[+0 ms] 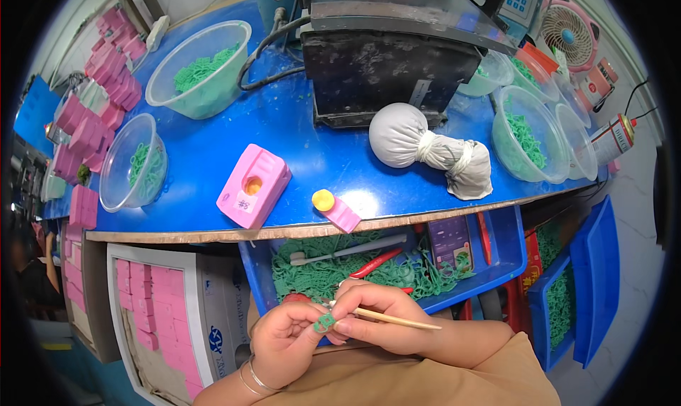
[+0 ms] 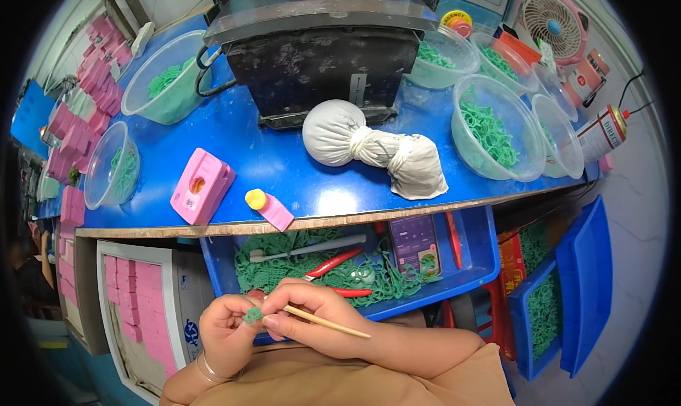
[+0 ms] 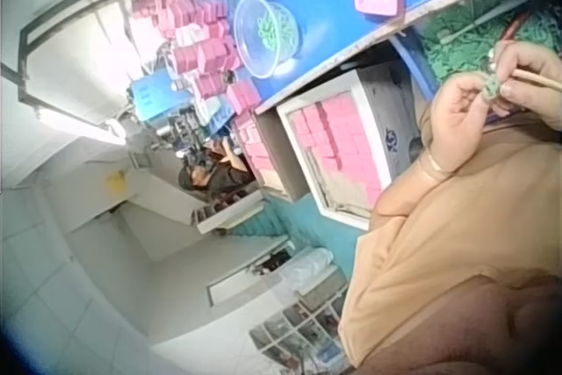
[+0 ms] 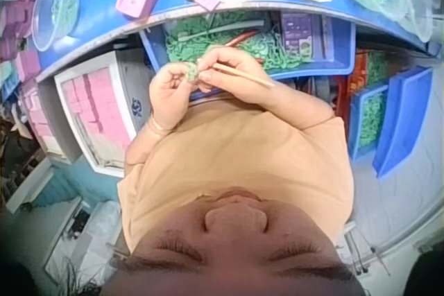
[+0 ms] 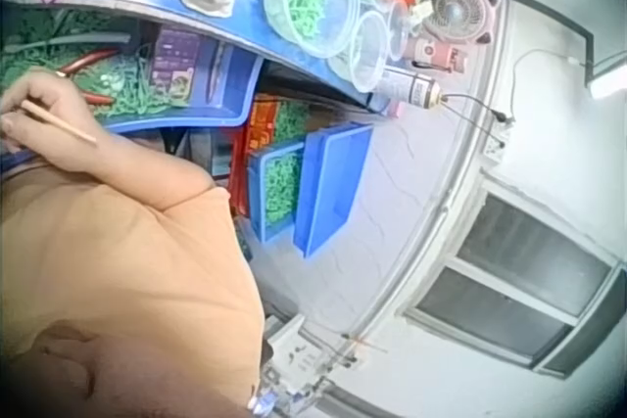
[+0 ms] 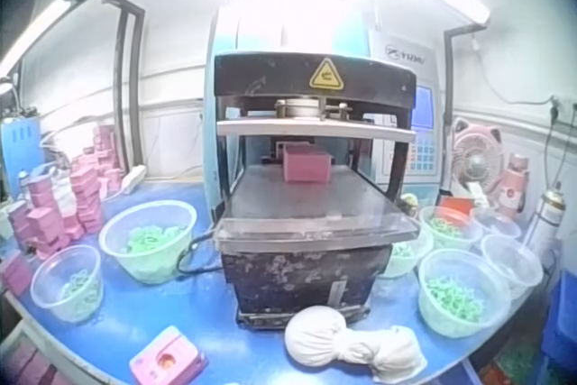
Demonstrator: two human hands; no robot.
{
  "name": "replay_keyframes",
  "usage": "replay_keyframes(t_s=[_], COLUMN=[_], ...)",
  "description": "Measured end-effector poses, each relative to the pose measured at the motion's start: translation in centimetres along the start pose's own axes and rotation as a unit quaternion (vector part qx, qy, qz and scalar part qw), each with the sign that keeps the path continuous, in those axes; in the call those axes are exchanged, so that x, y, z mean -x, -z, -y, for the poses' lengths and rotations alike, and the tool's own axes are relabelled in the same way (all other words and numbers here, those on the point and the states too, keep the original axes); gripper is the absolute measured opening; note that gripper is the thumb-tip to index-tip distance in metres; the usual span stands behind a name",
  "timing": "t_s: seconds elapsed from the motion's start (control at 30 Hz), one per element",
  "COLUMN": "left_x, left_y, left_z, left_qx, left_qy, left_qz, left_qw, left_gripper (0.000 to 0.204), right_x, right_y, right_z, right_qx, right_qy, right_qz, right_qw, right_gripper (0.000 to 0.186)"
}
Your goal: The recorder is using a wax injection machine and molds to create small green jewelry components, including trimming excess wax and assembling molds.
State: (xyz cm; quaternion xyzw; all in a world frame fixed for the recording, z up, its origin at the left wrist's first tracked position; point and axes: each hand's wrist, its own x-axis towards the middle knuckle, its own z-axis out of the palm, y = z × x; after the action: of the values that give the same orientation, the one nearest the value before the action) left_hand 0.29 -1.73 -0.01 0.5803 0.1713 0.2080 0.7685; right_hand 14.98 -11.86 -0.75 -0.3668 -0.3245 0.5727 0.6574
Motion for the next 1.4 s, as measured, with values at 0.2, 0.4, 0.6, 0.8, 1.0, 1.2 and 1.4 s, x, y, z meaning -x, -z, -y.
replay_keyframes(t_s=[0.2,0.4,0.6,0.8,1.0,1.2,1.4], left_x=[-0.16,-0.24,-0.29,-0.21,-0.15,0.08,0.12], left_y=[-0.17,-0.80,-0.73,-0.76,-0.09,0.10,0.16], left_z=[-0.26,-0.65,-0.70,-0.68,-0.31,0.08,0.15], left_qx=[0.018,0.012,0.025,0.012,0.004,0.026,0.021], left_qy=[-0.004,0.009,0.012,0.007,-0.024,-0.024,-0.029], left_qz=[0.023,-0.030,-0.029,-0.021,0.030,0.023,0.020], left_qw=[1.000,0.999,0.999,1.000,0.999,0.999,0.999], left_gripper=[0.012,0.010,0.010,0.010,0.013,0.013,0.015], right_x=[-0.06,-0.12,-0.15,-0.19,-0.29,-0.29,-0.49], right_y=[0.22,0.31,0.36,0.45,0.56,0.58,0.77], right_z=[0.25,0.18,0.01,-0.03,0.10,0.12,0.33], right_qx=[0.010,0.001,0.004,0.037,0.119,0.072,0.119], right_qy=[-0.003,0.008,0.011,0.020,0.046,0.018,0.047], right_qz=[0.017,0.026,0.021,0.035,0.032,0.028,0.041], right_qw=[1.000,1.000,1.000,0.998,0.991,0.997,0.991], right_gripper=[0.010,0.010,0.009,0.010,0.010,0.010,0.009])
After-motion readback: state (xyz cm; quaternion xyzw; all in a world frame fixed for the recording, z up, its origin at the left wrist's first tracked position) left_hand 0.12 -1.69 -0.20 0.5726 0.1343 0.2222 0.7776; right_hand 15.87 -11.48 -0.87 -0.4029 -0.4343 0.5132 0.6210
